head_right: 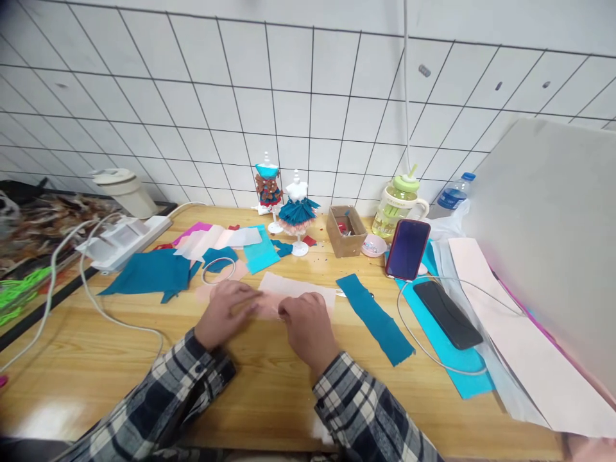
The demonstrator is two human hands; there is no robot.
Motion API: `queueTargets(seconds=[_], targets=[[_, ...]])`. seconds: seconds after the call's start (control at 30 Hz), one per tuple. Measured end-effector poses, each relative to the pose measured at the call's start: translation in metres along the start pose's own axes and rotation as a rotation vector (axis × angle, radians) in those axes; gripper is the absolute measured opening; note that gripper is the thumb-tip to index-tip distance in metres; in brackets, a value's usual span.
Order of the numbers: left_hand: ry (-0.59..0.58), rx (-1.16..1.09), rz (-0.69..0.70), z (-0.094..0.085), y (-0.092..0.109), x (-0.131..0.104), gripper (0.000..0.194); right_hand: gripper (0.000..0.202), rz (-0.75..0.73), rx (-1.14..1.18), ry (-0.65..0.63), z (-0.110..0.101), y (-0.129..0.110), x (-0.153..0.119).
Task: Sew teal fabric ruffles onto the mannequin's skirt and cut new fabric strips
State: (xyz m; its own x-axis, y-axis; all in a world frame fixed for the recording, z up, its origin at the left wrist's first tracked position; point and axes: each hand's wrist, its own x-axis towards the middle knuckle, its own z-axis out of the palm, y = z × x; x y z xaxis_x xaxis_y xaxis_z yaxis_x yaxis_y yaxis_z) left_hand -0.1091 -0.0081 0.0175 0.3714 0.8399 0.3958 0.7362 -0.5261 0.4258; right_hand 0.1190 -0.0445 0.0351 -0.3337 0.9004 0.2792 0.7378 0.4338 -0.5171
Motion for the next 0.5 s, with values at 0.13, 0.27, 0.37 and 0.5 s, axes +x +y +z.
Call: queueTargets(seconds=[0.13, 0.27, 0.37, 0.5], targets=[[0.081, -0.001, -0.098, -0.005, -0.037, 0.001, 0.023, 0.013, 0.068, 0.096, -0.099, -0.001, 0.001, 0.021], [-0.042, 0.0, -0.092, 0.0, -0.042, 0.001, 0.017, 0.013, 0.111, 0.104, -0.233, 0.018, -0.004, 0.041], [-0.085, 0.037, -0.13, 0.006, -0.033, 0.003, 0.014, 0.014, 0.128, 0.099, -0.267, 0.034, -0.01, 0.047], [-0.114, 0.065, -0.15, 0.007, -0.028, 0.004, 0.01, 0.015, 0.139, 0.082, -0.266, 0.047, -0.014, 0.048]])
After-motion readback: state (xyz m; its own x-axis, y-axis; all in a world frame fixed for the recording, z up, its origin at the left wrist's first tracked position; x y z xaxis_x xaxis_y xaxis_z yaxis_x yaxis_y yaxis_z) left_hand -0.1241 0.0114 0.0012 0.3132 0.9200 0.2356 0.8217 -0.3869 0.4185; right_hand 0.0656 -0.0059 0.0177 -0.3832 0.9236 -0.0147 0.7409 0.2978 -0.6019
